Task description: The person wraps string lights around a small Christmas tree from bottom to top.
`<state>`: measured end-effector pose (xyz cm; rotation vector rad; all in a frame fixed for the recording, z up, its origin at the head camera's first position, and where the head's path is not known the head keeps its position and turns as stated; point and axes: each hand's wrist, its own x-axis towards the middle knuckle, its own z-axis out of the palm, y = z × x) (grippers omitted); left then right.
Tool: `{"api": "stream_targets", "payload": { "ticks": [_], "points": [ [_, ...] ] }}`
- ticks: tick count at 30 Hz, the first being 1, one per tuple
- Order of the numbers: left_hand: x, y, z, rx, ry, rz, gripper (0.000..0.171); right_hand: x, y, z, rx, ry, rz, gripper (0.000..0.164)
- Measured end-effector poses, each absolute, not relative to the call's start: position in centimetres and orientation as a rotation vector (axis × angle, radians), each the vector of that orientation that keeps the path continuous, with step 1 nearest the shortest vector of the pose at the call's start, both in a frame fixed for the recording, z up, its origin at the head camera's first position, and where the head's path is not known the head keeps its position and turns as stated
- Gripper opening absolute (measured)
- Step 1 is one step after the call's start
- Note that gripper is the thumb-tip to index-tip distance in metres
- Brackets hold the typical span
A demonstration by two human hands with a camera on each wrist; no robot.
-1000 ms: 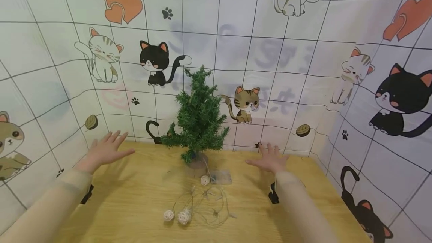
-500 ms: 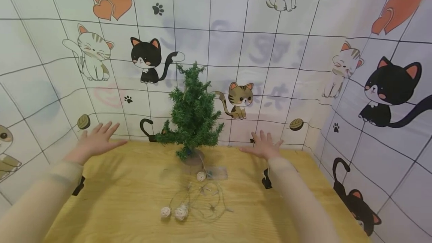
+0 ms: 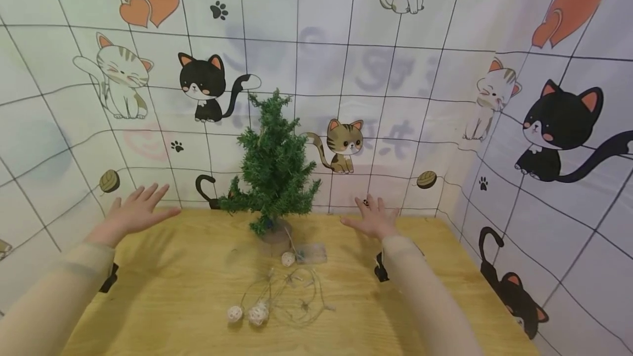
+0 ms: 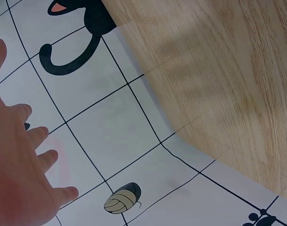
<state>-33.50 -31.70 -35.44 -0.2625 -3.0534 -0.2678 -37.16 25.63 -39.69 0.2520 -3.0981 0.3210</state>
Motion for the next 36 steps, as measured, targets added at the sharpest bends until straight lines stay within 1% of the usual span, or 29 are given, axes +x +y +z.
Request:
{"api": "stream_targets", "payload": {
  "ticks": [5,10,16,26,36],
  "points": [
    [-33.8,-31.4,-35.7,-0.285,-3.067,-0.28,0.098,-36.8,25.8,-39.3,0.231,-3.116,0.315,0.099],
    [-33.8,-31.3,-36.2,-0.284,-3.069,-0.308,0.099,-36.9,26.5,-39.7,0.226,-3.126,0.341,0.103],
    [-33.5,-32.1,-36.3,-0.255,-3.064,-0.313,0.098,-37.3,26.4,-40.3,0.281,-3.117,0.428,0.104],
    [-33.8,-31.6,-36.8,-0.264,-3.048,-0.324,0.098,-37.4,27.9,-40.9,0.205,-3.127,0.369,0.108],
    [-34.0,-31.0,-37.2,-0.257,-3.043,-0.299,0.098,-36.8,28.2,-40.8,0.222,-3.125,0.355,0.107]
  ]
}}
